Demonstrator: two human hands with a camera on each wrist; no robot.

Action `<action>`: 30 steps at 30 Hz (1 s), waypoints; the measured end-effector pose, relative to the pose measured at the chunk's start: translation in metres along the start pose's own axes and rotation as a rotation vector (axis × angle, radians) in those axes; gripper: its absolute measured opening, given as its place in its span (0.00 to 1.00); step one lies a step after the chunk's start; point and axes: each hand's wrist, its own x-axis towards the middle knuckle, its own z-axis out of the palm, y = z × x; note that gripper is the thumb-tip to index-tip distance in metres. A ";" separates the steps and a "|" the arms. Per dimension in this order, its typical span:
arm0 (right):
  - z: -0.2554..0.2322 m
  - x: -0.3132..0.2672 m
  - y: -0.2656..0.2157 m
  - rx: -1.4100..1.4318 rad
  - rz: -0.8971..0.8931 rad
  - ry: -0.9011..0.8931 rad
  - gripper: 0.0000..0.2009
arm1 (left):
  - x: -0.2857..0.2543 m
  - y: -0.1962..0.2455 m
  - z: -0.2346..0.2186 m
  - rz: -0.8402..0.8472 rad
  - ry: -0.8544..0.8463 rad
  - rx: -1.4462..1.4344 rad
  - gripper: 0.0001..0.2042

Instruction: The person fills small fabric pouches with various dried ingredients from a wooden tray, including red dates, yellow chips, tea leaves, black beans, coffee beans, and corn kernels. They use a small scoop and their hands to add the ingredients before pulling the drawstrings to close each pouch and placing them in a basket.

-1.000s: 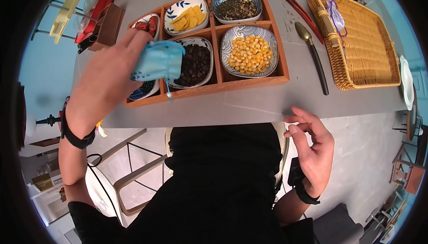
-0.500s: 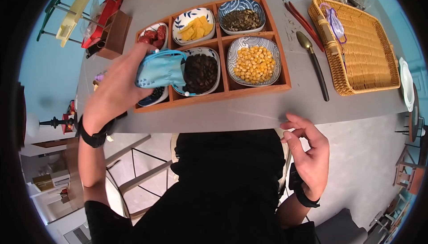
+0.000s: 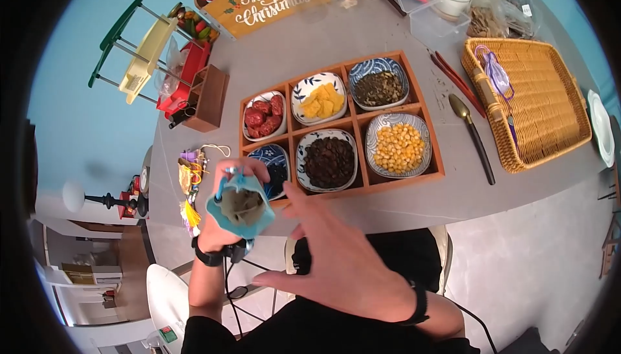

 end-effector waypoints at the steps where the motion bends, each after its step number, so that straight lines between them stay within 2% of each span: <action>1: 0.009 0.005 -0.001 -0.007 -0.011 0.010 0.52 | -0.002 -0.005 0.002 0.042 0.023 -0.015 0.37; 4: 0.022 0.017 -0.005 -0.035 -0.036 0.011 0.54 | -0.009 -0.011 0.006 0.110 0.081 0.031 0.38; 5: 0.027 0.019 -0.002 -0.021 -0.056 0.061 0.54 | -0.011 -0.013 0.007 0.122 0.092 0.017 0.38; 7: 0.030 0.018 0.000 -0.012 -0.073 0.103 0.54 | -0.010 -0.011 0.007 0.091 0.092 0.034 0.38; 9: 0.020 0.011 0.005 -0.114 -0.089 0.187 0.47 | -0.009 -0.011 0.004 0.074 0.076 0.076 0.36; 10: 0.015 0.008 0.008 -0.122 -0.086 0.181 0.47 | -0.008 -0.011 0.002 0.075 0.084 0.069 0.36; 12: 0.004 -0.001 0.013 -0.280 -0.187 0.331 0.38 | -0.005 -0.004 -0.001 -0.016 0.080 0.246 0.34; 13: 0.000 -0.005 0.009 -0.280 -0.174 0.364 0.27 | -0.001 0.008 -0.003 -0.133 0.075 0.318 0.33; 14: -0.004 -0.008 0.010 -0.289 -0.164 0.361 0.27 | 0.007 0.020 -0.003 -0.134 0.075 0.304 0.33; 16: -0.013 -0.012 0.014 -0.514 -0.231 0.237 0.22 | 0.025 0.041 -0.004 -0.120 -0.072 0.628 0.28; 17: -0.019 -0.007 0.016 -0.569 -0.350 0.197 0.17 | 0.033 0.048 -0.007 -0.105 -0.144 0.627 0.28; 18: -0.024 -0.005 0.015 -0.572 -0.344 0.196 0.17 | 0.038 0.053 -0.009 -0.105 -0.147 0.621 0.28; 20: -0.036 0.003 0.010 -0.640 -0.551 0.210 0.18 | 0.049 0.062 -0.012 -0.048 -0.198 0.677 0.31; 22: -0.046 0.012 0.002 -0.630 -0.555 0.162 0.19 | 0.056 0.067 -0.015 -0.062 -0.208 0.660 0.31; 24: -0.049 0.022 0.000 -0.691 -0.591 0.088 0.13 | 0.060 0.070 -0.017 -0.013 -0.256 0.656 0.30; 25: -0.051 0.034 0.002 -0.690 -0.555 -0.067 0.08 | 0.063 0.068 -0.018 -0.007 -0.246 0.660 0.30; 26: -0.054 0.041 0.006 -0.695 -0.562 -0.072 0.08 | 0.066 0.062 -0.018 0.007 -0.260 0.652 0.30; 28: -0.056 0.052 0.012 -0.845 -0.555 -0.194 0.07 | 0.071 0.058 -0.016 0.011 -0.262 0.636 0.29; 30: -0.058 0.060 0.007 -0.868 -0.492 -0.262 0.10 | 0.074 0.057 -0.014 0.017 -0.301 0.658 0.29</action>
